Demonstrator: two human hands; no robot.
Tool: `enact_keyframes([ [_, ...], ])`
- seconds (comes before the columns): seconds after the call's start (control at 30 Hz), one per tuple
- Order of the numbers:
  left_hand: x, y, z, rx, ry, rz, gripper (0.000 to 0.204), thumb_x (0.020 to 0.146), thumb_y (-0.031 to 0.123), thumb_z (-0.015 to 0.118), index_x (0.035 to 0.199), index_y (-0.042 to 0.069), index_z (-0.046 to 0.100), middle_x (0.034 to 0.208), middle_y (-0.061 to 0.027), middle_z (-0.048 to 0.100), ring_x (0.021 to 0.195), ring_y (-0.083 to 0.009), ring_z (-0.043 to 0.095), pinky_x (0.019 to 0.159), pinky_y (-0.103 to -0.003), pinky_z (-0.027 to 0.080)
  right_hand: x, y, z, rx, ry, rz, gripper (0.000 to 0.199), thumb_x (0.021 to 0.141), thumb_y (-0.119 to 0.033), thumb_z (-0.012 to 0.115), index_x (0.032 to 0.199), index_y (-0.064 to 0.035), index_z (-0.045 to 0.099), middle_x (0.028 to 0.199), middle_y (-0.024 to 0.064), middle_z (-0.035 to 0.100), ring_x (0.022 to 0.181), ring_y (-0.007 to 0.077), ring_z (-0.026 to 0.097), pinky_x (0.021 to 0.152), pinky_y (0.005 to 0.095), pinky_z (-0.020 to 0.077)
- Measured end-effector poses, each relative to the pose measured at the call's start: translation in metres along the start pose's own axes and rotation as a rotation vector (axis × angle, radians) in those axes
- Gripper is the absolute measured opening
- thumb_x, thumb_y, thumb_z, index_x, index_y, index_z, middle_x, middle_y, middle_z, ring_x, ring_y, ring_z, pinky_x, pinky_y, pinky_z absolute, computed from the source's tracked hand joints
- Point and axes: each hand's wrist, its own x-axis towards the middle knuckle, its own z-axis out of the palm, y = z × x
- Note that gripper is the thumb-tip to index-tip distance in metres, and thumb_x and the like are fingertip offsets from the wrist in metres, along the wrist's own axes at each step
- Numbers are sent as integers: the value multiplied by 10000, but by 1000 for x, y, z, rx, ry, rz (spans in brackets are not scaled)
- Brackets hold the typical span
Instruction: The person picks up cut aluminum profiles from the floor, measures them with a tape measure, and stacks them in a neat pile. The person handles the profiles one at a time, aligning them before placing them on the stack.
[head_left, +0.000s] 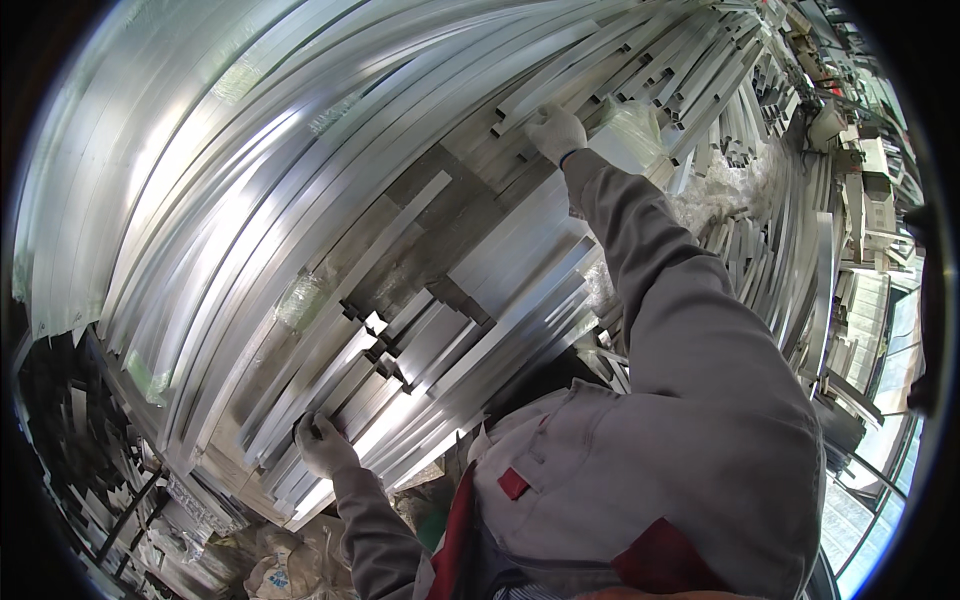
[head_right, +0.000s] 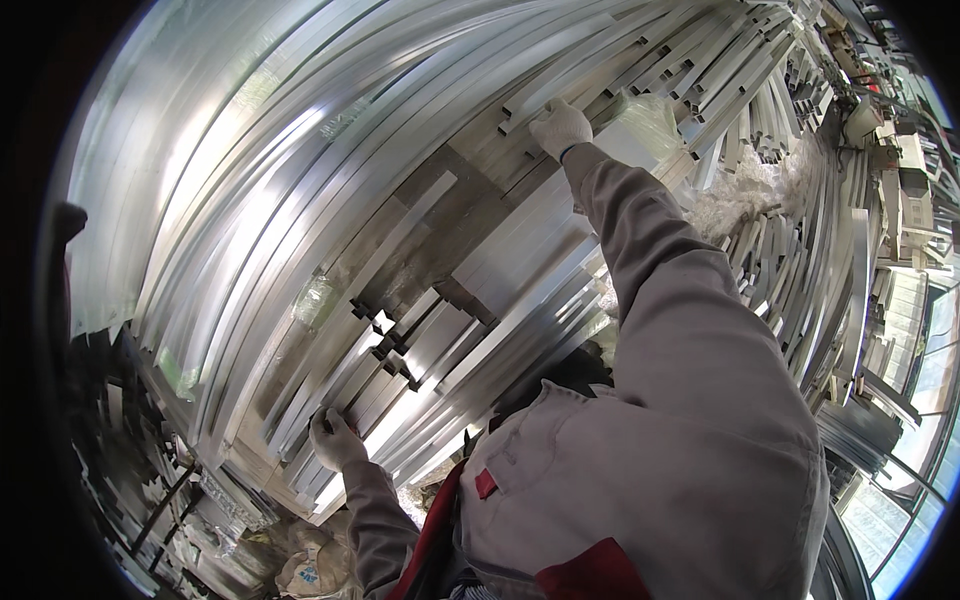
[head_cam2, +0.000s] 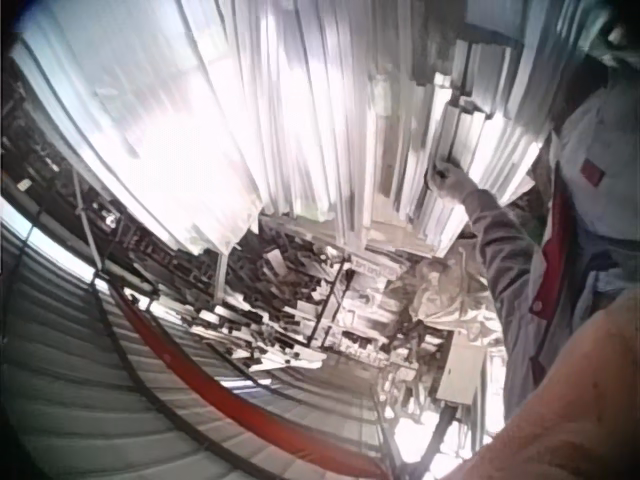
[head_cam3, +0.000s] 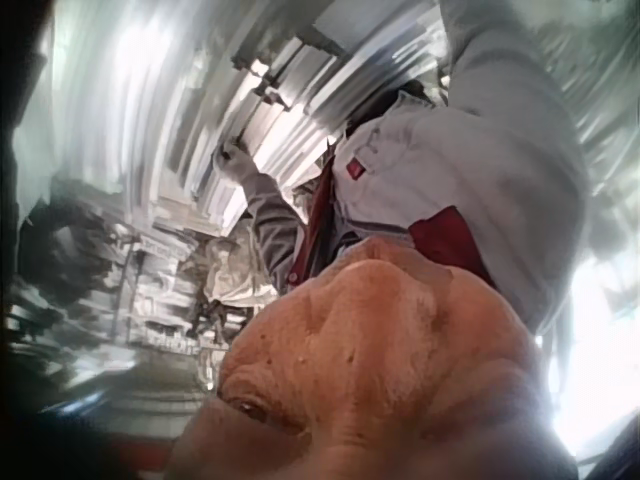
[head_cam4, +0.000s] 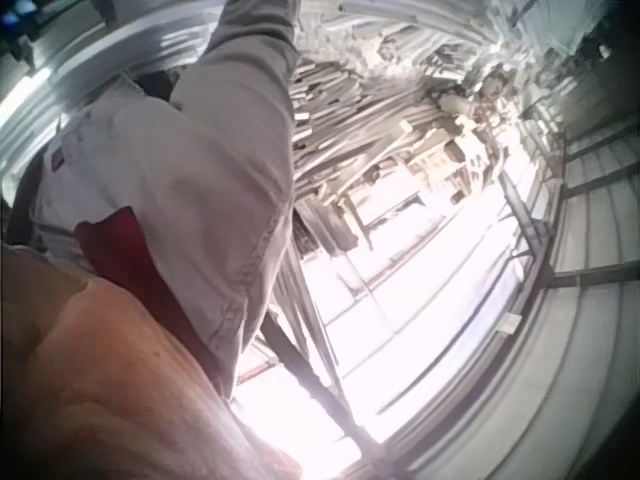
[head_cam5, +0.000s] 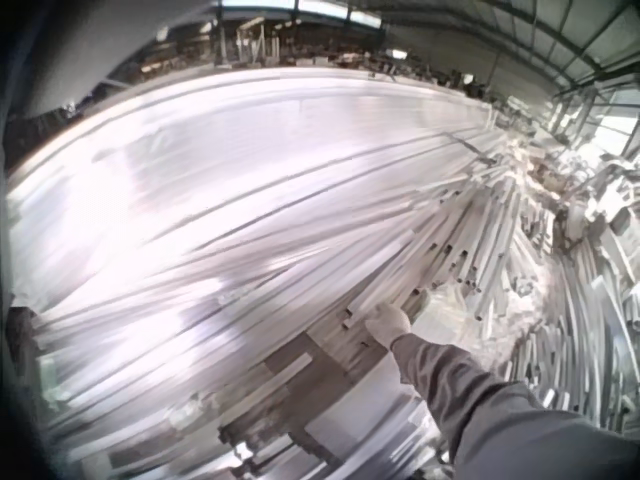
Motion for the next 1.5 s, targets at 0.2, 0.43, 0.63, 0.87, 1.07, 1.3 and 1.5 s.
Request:
enact_keyframes([
  [0.2,-1,3,-1,-82,-104,-117,380,1078,397,698,1295,101,796,1329,-130,779,1185,-357,752,1009,-469,604,2,-58,19,-305,-269,25,930,931,-434,767,1668,16,419,1389,226,753,1286,381,742,1053,473,611],
  [0.43,3,-9,4,-26,-32,18,365,1073,358,707,1272,65,793,1280,-144,788,1123,-365,766,955,-469,621,19,-62,29,-285,-342,86,704,926,-331,758,1563,-74,606,1356,220,769,1278,416,740,1060,472,618],
  [0.63,4,-9,1,-21,-91,-35,403,1081,407,691,1302,83,784,1323,-147,776,1163,-370,755,972,-484,606,-53,-110,-16,14,-289,-51,579,881,-408,783,1381,-120,741,1223,131,824,1129,357,787,978,434,629],
  [0.87,7,-7,0,-132,-81,32,287,1036,319,743,1177,76,799,1152,-126,800,1032,-340,763,906,-468,604,-210,-152,-30,450,-323,-68,523,883,-346,828,1361,-147,759,1221,144,779,1109,351,786,987,454,631],
  [1.07,9,-5,-2,-114,-93,-10,284,1028,327,757,1154,76,799,1119,-121,802,1007,-322,760,901,-457,591,-258,-151,-16,307,-404,-118,482,894,-337,830,1331,-144,770,1172,111,781,1068,298,786,944,434,635],
  [1.3,9,-12,3,-109,-76,0,301,1029,331,763,1190,81,805,1148,-126,798,1004,-321,768,882,-458,601,-253,-140,-2,331,-436,-233,500,880,-304,824,1334,-105,763,1142,112,799,1053,294,797,948,441,639],
  [1.5,9,-17,6,-78,-40,44,331,1037,351,729,1202,74,806,1193,-139,801,1068,-348,765,942,-470,600,-282,-176,-2,563,-634,-376,422,915,-252,796,1308,-99,785,1092,120,828,1019,293,811,934,422,647],
])
